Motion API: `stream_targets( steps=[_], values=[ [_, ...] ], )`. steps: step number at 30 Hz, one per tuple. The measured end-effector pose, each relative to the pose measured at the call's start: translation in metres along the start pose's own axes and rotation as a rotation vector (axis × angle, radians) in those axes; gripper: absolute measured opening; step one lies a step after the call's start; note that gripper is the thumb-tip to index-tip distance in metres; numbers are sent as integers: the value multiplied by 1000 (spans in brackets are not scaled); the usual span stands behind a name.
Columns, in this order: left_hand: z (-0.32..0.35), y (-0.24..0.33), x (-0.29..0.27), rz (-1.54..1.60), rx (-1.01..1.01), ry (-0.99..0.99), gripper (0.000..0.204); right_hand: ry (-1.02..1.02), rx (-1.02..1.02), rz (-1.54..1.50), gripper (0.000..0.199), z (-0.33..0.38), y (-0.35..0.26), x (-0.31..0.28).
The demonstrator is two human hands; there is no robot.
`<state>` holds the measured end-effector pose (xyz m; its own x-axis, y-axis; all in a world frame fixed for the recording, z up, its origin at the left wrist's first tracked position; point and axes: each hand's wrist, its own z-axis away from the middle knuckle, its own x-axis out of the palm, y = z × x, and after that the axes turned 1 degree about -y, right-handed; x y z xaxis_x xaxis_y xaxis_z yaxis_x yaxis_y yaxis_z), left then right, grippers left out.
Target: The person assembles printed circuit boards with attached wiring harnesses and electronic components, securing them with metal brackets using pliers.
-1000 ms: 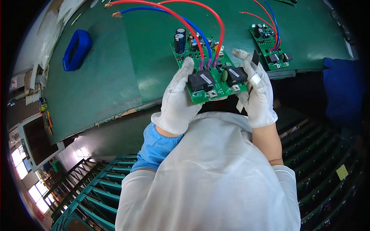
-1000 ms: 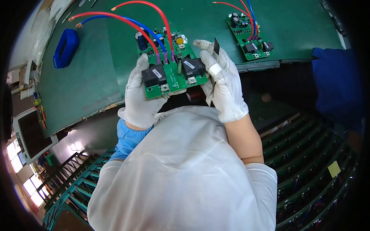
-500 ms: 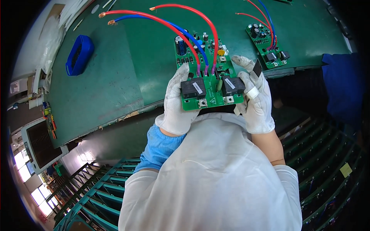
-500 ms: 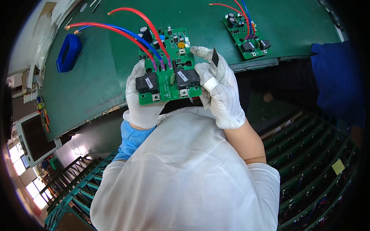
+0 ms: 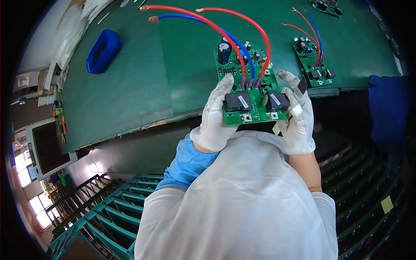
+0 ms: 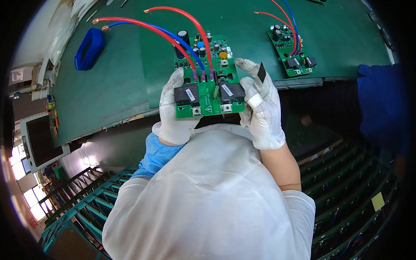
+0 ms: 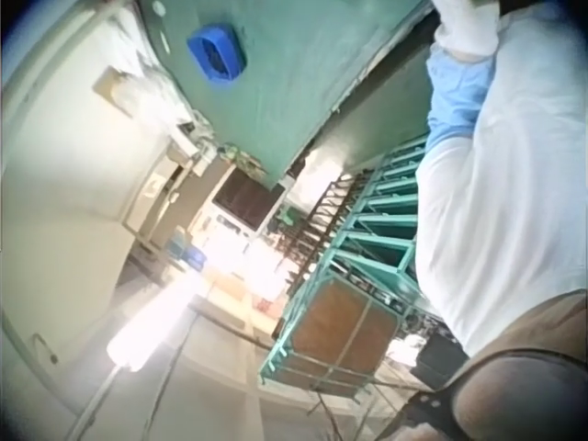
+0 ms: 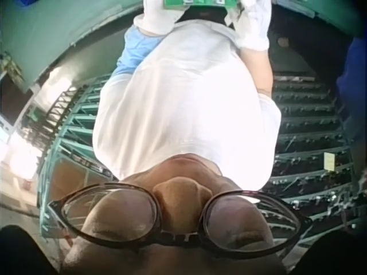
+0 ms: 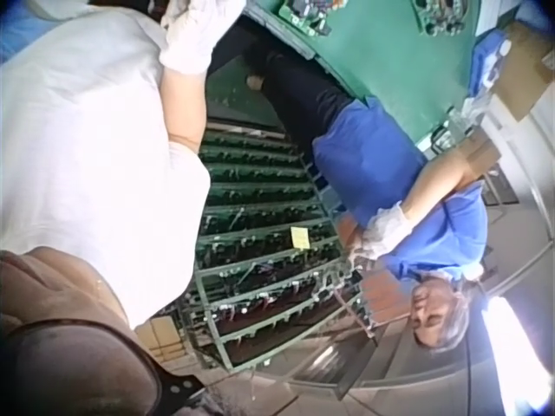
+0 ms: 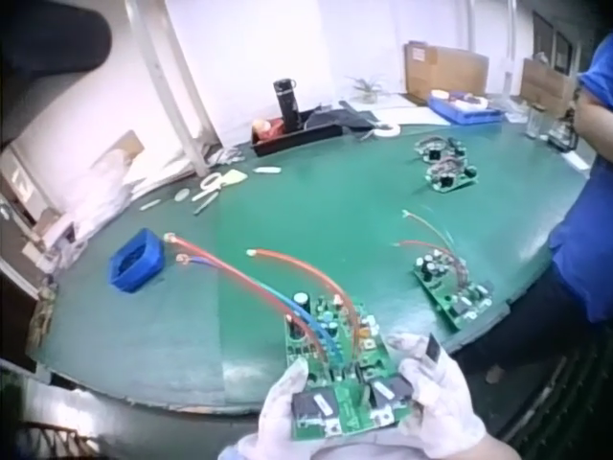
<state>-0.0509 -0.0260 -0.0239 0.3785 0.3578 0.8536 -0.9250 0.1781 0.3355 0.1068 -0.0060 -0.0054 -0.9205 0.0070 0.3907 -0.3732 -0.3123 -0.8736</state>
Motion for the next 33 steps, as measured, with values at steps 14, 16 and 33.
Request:
stream_targets(
  steps=[14, 16, 33],
  values=[
    [14, 17, 16, -315, -92, -77, 66, -64, -13, 67, 58, 3, -3, -1],
    [14, 13, 16, -327, -34, -90, 67, -129, -30, 52, 60, 3, -1, -3],
    [12, 21, -53, -222, -144, -220, 71, -55, -102, -122, 50, -16, 5, -4]
  ],
)
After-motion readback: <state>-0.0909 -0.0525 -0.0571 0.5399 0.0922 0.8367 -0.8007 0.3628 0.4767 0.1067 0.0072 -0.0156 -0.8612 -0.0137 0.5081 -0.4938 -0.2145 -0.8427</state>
